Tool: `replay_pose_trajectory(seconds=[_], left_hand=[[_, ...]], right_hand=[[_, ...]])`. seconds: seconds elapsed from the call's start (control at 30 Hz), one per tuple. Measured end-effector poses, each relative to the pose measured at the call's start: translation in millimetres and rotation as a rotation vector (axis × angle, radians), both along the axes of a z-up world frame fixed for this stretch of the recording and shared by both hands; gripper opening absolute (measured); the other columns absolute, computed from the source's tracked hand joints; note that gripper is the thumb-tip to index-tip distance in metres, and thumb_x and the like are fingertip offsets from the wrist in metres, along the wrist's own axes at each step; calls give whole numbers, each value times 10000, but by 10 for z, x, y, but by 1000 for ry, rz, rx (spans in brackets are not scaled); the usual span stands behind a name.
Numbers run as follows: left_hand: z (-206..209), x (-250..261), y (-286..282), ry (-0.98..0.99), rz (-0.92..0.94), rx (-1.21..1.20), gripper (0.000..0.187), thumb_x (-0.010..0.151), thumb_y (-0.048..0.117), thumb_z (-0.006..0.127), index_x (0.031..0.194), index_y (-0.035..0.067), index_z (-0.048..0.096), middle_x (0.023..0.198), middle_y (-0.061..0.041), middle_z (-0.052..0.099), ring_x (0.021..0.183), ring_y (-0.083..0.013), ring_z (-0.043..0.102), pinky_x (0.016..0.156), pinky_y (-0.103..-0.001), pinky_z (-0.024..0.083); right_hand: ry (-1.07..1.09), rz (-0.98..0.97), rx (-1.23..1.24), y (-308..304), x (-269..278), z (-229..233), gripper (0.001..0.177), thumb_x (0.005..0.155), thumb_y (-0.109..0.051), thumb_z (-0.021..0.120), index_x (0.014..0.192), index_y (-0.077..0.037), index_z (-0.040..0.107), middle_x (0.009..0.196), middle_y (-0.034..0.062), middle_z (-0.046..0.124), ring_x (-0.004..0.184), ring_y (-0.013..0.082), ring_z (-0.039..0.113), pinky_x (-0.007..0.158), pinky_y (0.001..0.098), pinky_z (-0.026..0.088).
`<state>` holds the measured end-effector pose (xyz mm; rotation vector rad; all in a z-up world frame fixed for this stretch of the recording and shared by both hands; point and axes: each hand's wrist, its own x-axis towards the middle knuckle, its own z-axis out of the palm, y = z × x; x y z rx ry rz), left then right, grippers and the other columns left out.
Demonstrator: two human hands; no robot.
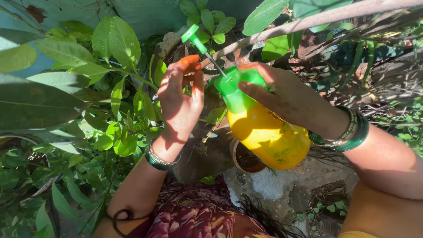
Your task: The person pumps a pressure sprayer and applies a fine mist to the leaves of several potted plants while supporting the branches by hand.
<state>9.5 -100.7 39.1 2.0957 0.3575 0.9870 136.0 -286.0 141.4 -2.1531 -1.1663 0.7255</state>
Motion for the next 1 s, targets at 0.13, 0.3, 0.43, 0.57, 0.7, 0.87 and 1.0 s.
replay_pose_trajectory(seconds=[0.13, 0.3, 0.43, 0.57, 0.7, 0.87, 1.0], left_hand=[[-306, 57, 89, 44, 49, 123, 267, 950, 48, 721, 1209, 26, 658, 1163, -152, 696, 1018, -297, 709, 919, -373, 580], [-617, -1, 167, 232, 100, 194, 198, 917, 63, 754, 1106, 32, 708, 1133, -152, 687, 1082, -342, 636, 999, -444, 512], [-780, -147, 104, 119, 38, 389, 155, 916, 76, 743, 1064, 113, 722, 1112, -21, 704, 1154, -247, 666, 1163, -499, 409], [-817, -325, 100, 259, -78, 665, 168, 901, 115, 745, 1069, 116, 740, 1112, -37, 684, 1258, -258, 592, 1227, -524, 312], [-811, -522, 31, 440, -57, 868, 163, 905, 164, 729, 1061, 114, 737, 1215, -52, 675, 1432, -238, 513, 1289, -487, 265], [-863, -617, 99, 424, -161, 669, 154, 886, 237, 759, 902, 87, 725, 1199, -52, 673, 1420, -307, 477, 1251, -541, 256], [-891, -634, 171, 388, -235, 611, 248, 864, 331, 794, 843, 94, 726, 1228, -70, 678, 1425, -340, 448, 1246, -566, 243]], right_hand=[[10, 38, 91, -76, 14, 160, 438, 1035, -374, 518, 1344, -69, 581, 1004, 96, 747, 863, 173, 716, 764, 361, 536], [32, 44, -74, -22, 41, 207, 370, 987, -387, 544, 1183, -100, 671, 853, 90, 760, 784, 191, 683, 705, 348, 536], [-67, 37, -298, 77, 26, 79, 369, 1004, -415, 558, 1087, -69, 658, 727, 144, 663, 672, 215, 642, 651, 377, 482], [126, 120, -101, 161, -3, -56, 350, 1025, -401, 531, 1140, -99, 666, 729, 59, 644, 617, 169, 581, 583, 349, 478], [95, 56, -216, 231, -68, -108, 374, 968, -409, 552, 1064, -64, 660, 715, 102, 605, 590, 205, 579, 580, 382, 466], [158, 96, -178, 238, -128, -187, 412, 970, -426, 541, 1153, -73, 651, 736, 87, 656, 634, 199, 630, 623, 370, 490], [183, 103, -169, 202, -191, -241, 454, 981, -459, 538, 1219, -85, 639, 771, 92, 690, 669, 179, 653, 618, 349, 507]])
